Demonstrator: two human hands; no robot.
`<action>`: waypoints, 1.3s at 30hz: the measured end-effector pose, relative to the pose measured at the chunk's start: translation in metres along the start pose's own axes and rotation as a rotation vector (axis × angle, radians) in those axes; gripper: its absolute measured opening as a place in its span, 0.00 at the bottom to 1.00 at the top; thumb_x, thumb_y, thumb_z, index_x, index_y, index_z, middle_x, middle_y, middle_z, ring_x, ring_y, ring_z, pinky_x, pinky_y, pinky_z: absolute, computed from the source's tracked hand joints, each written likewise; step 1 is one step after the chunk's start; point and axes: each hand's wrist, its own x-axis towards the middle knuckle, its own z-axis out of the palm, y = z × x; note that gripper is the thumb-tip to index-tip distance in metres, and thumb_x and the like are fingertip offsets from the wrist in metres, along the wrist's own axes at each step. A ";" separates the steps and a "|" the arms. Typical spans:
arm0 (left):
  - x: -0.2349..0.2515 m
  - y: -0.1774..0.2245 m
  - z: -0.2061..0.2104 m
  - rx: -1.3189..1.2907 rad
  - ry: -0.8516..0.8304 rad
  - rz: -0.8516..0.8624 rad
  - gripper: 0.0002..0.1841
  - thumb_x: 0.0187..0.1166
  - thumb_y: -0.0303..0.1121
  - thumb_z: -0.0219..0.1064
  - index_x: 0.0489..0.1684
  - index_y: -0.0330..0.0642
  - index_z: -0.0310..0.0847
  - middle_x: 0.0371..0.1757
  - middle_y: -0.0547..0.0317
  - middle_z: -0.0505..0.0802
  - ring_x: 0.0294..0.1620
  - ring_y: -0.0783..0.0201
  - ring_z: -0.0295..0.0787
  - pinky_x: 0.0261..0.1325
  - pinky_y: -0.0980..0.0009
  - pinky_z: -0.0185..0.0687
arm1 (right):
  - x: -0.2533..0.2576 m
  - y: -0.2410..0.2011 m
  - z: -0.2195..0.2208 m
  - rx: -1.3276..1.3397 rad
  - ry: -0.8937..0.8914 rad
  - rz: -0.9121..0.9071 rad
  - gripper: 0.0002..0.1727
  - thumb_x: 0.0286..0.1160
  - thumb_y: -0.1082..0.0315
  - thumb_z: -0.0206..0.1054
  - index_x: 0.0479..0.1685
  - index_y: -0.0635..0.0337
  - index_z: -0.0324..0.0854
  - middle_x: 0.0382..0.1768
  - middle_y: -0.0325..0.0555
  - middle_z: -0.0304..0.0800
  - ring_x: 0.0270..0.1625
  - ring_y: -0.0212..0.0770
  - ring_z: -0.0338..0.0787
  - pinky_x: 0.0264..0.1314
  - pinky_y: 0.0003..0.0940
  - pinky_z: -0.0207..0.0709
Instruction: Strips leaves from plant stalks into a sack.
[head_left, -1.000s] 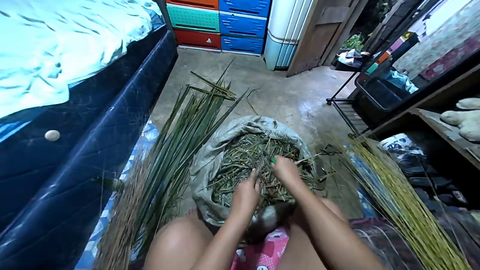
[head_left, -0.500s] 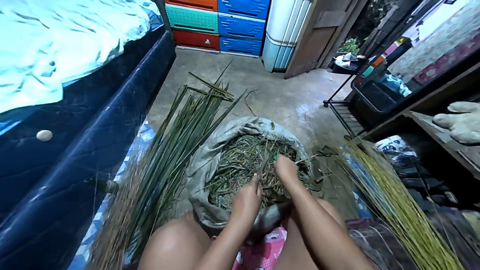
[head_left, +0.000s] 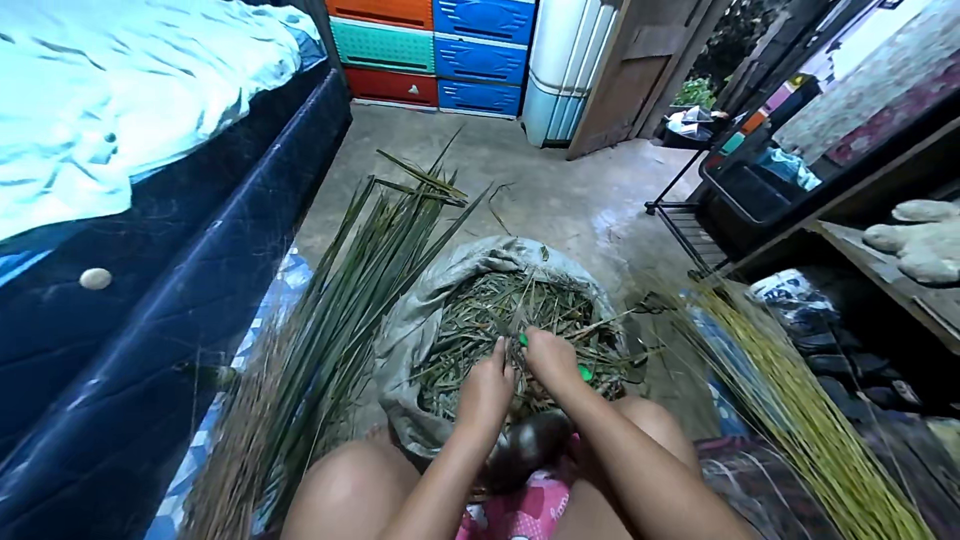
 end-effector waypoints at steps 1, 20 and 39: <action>0.000 0.001 0.000 0.009 0.002 0.002 0.30 0.91 0.36 0.52 0.95 0.52 0.57 0.64 0.41 0.92 0.66 0.43 0.89 0.70 0.45 0.80 | 0.004 -0.001 0.000 0.002 0.019 0.022 0.18 0.89 0.62 0.57 0.69 0.57 0.81 0.64 0.56 0.91 0.68 0.58 0.90 0.64 0.61 0.81; -0.001 -0.018 -0.002 -0.166 -0.028 0.007 0.26 0.90 0.37 0.57 0.88 0.48 0.70 0.57 0.40 0.93 0.54 0.45 0.92 0.62 0.45 0.82 | -0.006 0.010 0.006 0.258 -0.112 -0.101 0.19 0.90 0.59 0.55 0.61 0.63 0.84 0.56 0.62 0.90 0.62 0.61 0.90 0.64 0.63 0.79; 0.006 -0.025 0.003 -0.431 0.000 -0.033 0.18 0.95 0.35 0.51 0.68 0.34 0.82 0.28 0.55 0.89 0.16 0.66 0.76 0.24 0.68 0.76 | -0.018 -0.003 0.011 0.203 -0.124 -0.171 0.18 0.90 0.59 0.57 0.63 0.63 0.84 0.60 0.63 0.90 0.66 0.63 0.89 0.65 0.66 0.78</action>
